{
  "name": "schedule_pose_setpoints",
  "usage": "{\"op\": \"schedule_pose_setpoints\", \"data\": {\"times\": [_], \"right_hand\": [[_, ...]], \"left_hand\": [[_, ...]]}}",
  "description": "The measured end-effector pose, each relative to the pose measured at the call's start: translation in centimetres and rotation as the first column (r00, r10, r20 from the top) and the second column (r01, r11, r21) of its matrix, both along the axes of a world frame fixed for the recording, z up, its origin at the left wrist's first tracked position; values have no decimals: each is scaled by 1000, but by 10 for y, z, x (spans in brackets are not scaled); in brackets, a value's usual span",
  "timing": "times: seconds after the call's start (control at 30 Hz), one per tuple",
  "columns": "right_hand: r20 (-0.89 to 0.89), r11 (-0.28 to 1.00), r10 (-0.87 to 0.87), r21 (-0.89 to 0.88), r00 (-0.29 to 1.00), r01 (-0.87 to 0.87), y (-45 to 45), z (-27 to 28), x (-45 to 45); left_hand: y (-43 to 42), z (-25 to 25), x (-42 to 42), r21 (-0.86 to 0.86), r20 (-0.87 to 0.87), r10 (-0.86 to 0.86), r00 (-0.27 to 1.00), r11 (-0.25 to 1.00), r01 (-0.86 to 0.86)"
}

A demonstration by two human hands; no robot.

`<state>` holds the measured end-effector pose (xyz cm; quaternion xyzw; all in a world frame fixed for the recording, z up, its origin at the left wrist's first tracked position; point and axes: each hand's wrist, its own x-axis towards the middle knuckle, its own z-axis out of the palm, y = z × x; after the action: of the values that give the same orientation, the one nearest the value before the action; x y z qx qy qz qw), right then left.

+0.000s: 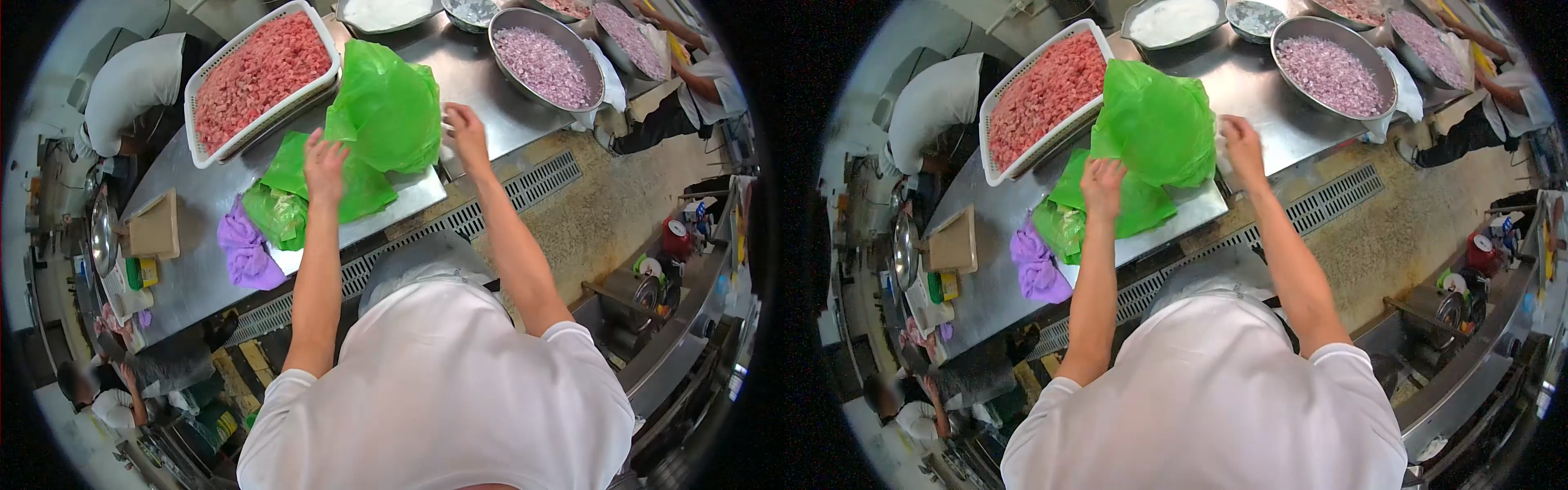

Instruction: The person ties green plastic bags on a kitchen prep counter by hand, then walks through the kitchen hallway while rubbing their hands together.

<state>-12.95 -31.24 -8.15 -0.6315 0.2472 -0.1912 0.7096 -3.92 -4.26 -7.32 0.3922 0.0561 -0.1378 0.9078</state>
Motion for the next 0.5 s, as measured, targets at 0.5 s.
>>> {"op": "schedule_pose_setpoints", "data": {"times": [0.5], "right_hand": [[-184, 833, 482, -208, 857, -513, 113, -13, -93]], "left_hand": [[44, -28, -66, 970, -5, -471, 882, 214, 119]]}}
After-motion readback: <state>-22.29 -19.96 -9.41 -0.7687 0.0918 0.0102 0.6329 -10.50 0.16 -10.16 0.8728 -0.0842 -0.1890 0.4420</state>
